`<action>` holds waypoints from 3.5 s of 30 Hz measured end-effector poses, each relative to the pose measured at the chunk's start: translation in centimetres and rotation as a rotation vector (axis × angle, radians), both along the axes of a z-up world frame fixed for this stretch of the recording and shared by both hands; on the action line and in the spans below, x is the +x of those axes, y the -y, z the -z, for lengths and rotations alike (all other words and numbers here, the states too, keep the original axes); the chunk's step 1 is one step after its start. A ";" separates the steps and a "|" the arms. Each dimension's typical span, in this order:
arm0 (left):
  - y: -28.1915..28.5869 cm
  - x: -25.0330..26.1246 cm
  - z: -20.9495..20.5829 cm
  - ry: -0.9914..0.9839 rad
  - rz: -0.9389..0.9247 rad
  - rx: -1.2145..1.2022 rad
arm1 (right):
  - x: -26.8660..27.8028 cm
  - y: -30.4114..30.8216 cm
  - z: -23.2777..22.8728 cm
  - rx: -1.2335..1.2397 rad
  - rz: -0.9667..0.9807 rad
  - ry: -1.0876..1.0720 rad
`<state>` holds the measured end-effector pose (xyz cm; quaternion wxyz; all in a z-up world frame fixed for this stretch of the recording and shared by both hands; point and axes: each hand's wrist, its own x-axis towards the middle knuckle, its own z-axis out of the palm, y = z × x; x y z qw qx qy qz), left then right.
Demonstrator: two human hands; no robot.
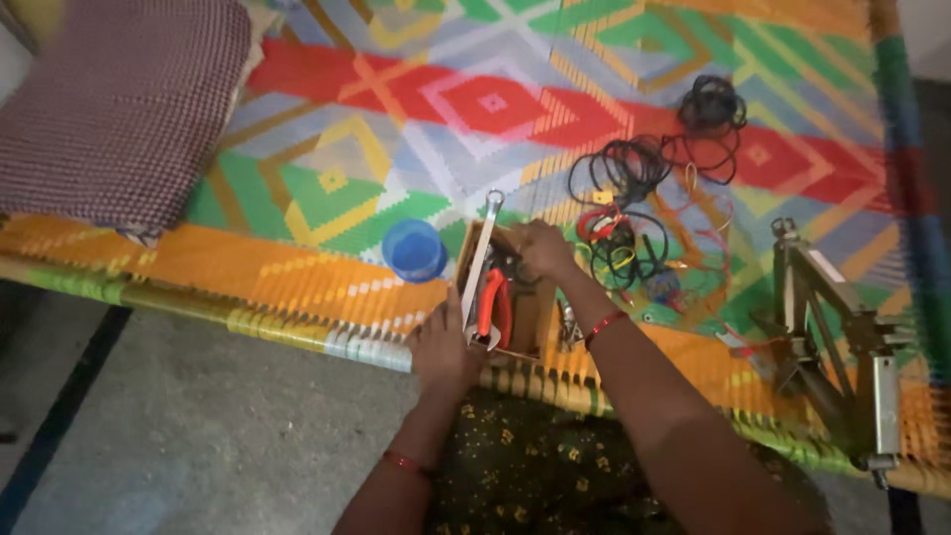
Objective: The person sits on the floor and organizes tools on a woven cot. They pick up wrenches, pliers, a screwdriver, and a roll of tape, placing them into a cardboard box. Small metal parts and wires remain on the cot.
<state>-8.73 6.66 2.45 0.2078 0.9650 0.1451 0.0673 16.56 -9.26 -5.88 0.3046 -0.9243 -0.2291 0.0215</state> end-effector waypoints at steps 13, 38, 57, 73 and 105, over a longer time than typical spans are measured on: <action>-0.4 1.8 -3.2 0.052 0.062 -0.043 | -4.7 -1.5 -2.7 -0.072 0.015 -0.071; -9.3 0.2 4.4 -0.230 -0.023 -0.544 | -13.7 -3.1 -7.1 -0.242 -0.074 -0.222; -8.3 1.0 4.5 -0.136 0.017 -0.642 | -8.9 -4.3 -1.3 0.276 0.207 -0.832; -10.2 1.5 2.2 -0.033 -0.060 -0.914 | -7.8 -3.7 -1.2 0.106 0.173 -0.813; -7.8 0.6 1.4 -0.047 0.026 -0.349 | -11.6 -4.0 3.2 0.180 0.314 -0.533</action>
